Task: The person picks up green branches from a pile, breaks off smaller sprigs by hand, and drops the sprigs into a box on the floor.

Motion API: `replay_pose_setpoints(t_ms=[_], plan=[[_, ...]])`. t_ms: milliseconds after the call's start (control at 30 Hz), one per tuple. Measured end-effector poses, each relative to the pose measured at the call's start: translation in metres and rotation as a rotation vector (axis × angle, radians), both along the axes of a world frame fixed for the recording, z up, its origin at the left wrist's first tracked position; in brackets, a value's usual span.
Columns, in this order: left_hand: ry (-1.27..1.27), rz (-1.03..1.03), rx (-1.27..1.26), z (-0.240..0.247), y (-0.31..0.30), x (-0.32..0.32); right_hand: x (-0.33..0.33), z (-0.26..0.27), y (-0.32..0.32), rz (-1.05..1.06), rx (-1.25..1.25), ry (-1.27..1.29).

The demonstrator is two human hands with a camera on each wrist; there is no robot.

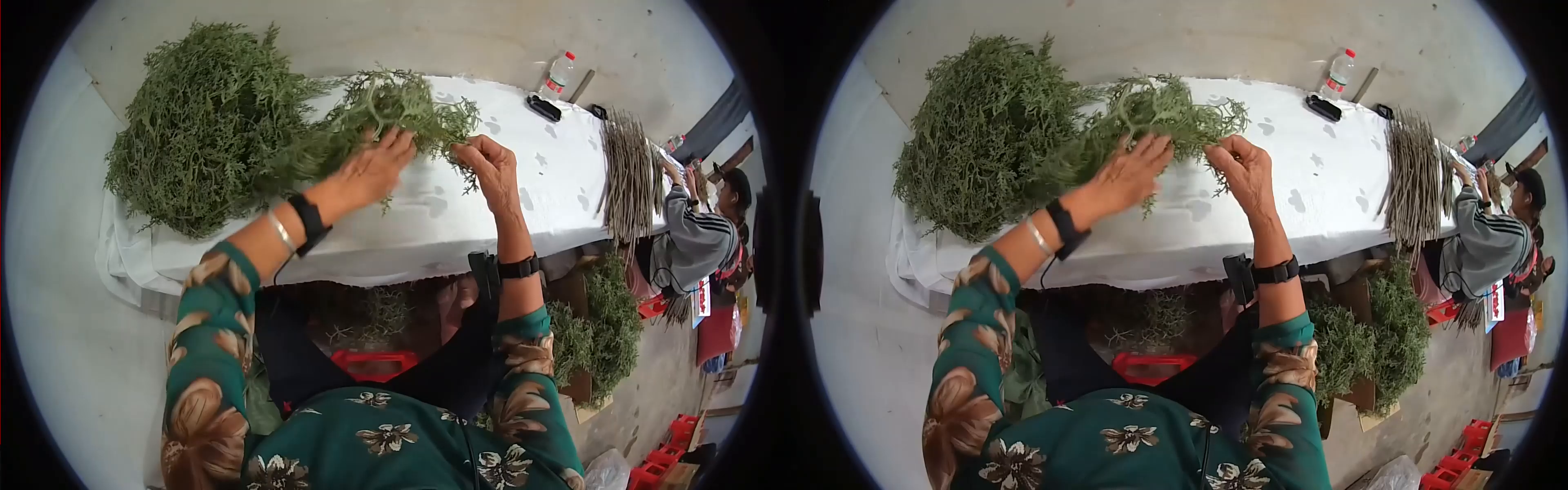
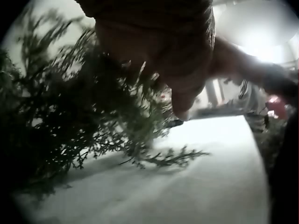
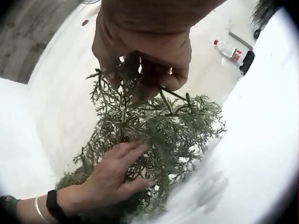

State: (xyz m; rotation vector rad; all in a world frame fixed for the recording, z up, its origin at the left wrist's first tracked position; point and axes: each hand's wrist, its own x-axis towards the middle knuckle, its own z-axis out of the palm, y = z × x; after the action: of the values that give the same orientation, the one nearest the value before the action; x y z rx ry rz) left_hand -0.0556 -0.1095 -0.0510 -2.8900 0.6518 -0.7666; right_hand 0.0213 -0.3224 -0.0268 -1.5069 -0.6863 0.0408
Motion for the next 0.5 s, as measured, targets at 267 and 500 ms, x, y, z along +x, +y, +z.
replay_pose_setpoints(t_ms=[267,500], plan=[[0.112,0.317,0.793,-0.006,0.059,0.063,0.012,-0.002,-0.061,-0.124,0.111,0.246],[-0.135,0.196,1.122,0.016,0.088,0.052,0.018,-0.006,-0.077,-0.137,0.187,0.331]])
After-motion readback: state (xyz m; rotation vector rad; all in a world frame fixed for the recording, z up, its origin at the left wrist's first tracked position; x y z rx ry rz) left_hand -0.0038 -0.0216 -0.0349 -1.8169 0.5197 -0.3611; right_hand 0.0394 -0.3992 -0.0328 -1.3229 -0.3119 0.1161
